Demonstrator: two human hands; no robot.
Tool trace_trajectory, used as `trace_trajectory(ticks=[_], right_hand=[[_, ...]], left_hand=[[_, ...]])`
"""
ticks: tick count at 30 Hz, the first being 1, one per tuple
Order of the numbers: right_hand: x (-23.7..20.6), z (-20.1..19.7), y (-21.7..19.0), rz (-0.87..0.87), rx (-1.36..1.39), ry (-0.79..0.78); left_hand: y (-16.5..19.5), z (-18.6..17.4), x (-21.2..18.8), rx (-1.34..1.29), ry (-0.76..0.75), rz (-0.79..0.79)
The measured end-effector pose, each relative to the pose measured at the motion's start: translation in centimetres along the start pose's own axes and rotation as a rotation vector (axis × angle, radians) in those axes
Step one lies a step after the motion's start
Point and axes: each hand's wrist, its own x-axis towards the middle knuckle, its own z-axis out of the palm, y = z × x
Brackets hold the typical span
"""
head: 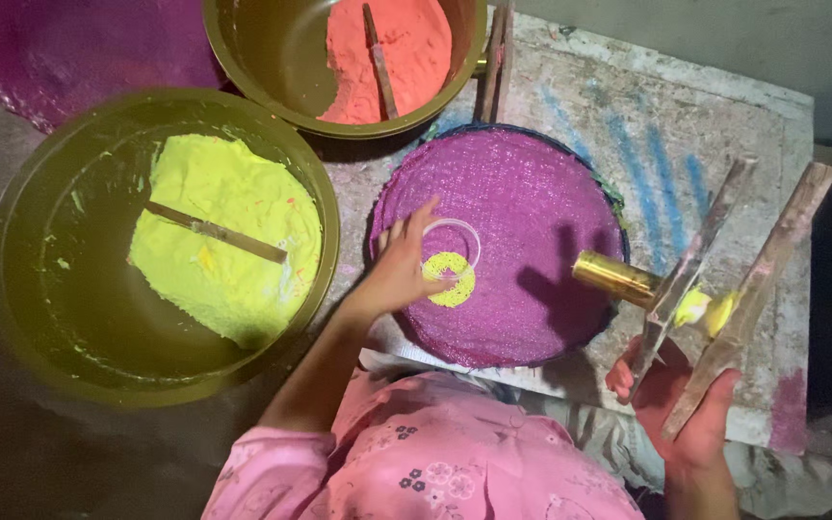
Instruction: The person uses a wooden press to form yellow dough rings onto a purple surface, then fills the centers with pink dough. They repeat the process to create multiple layered dough shapes.
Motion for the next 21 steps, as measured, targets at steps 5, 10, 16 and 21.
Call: trace_trajectory(ticks=[5,10,16,21], right_hand=[[-1.2,1.7,1.5,-0.019,-0.025,0.161],[-3.3,3.9,0.4,-0.03,0.006,0.108],[-1.9,4.0,1.3,-0.061,-0.045,0.185],[-3.5,4.7,0.8,-0.066,-0.033,0.199]], left_hand=[[-3.8,0.3,2.4,0.097,0.134,0.058],[-2.6,-2.2,0.2,-0.035,0.415,0.212],[-3.8,-3.3,-1.6,-0.308,0.58,0.01],[-3.8,-3.3,-6.4,-0.091,0.427,0.044]])
